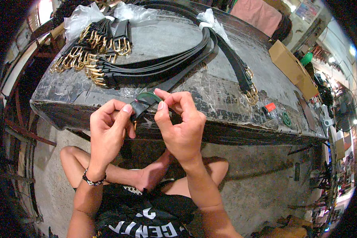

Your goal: Manually assembling leather belts by attaching buckles and loops.

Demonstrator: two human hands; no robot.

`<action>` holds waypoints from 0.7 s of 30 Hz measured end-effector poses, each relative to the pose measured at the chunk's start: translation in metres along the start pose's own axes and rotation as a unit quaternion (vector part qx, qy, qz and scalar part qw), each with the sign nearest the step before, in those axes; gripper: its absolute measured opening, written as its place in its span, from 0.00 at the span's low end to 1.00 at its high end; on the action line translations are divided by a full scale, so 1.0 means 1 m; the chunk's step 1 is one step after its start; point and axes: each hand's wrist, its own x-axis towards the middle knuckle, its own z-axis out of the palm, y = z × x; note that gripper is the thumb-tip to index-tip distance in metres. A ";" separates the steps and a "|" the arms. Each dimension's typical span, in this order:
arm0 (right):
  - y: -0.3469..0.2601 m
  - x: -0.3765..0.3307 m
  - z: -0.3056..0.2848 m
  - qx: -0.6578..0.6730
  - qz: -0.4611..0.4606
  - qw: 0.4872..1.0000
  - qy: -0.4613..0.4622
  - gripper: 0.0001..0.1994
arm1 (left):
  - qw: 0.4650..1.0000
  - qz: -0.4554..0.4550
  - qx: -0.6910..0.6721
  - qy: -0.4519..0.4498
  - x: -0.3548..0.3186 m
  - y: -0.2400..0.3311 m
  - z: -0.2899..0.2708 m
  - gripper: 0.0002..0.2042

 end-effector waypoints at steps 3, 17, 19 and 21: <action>-0.001 0.000 -0.001 -0.003 0.003 1.000 0.000 0.06 | 1.000 0.003 -0.002 -0.005 0.000 -0.001 0.000 0.10; -0.004 -0.003 -0.021 0.038 0.016 0.996 -0.081 0.06 | 0.998 0.061 -0.030 0.013 -0.012 -0.015 -0.004 0.07; 0.000 -0.003 -0.019 0.060 0.001 0.997 -0.053 0.07 | 0.997 0.062 -0.029 0.016 -0.012 -0.015 -0.005 0.07; 0.001 -0.003 -0.021 0.055 -0.002 0.997 -0.055 0.07 | 0.997 0.065 -0.032 0.013 -0.011 -0.016 -0.004 0.08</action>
